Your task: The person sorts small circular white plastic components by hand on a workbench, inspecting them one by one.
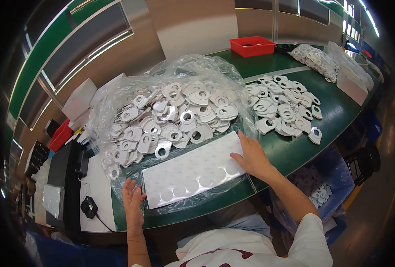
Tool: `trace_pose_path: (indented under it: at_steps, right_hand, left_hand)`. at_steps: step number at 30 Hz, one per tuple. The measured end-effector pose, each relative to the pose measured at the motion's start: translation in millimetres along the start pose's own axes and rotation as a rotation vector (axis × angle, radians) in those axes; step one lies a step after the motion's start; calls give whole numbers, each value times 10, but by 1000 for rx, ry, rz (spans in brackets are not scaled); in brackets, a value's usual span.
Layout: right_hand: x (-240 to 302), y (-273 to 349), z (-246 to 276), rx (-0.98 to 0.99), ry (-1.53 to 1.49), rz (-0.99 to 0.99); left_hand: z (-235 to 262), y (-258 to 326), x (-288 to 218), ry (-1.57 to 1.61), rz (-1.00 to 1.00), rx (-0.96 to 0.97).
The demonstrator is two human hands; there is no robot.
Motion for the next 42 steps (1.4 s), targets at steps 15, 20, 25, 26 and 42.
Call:
trace_pose_path:
  at_steps: [15,20,25,26,42]
  right_hand:
    - [323,-739,-408,355,-524,156]
    - [439,-746,-555,297,-361,234]
    - [368,-685,-693,158,-186,299]
    - [355,-676,-705,75,-215,347]
    - [578,-758,-263,445,297,5]
  left_hand:
    - [690,-788,-211,-52,-130,184]
    - [699,-872,123,-607,-418,310]
    - [650,-737,67,-1007,-682,291]
    - [648,-738,54,-1006,-679,288]
    - [320,-802,-260,-1373,-161,390]
Point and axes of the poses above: each hand's wrist, its own y-axis away from the middle knuckle, its own z-axis out of the back of the hand, x = y × z, the point moved 3 cm from there along -y, towards the middle knuckle, and after that the axes turned 11 degrees about -z, right-handed, at the moved point
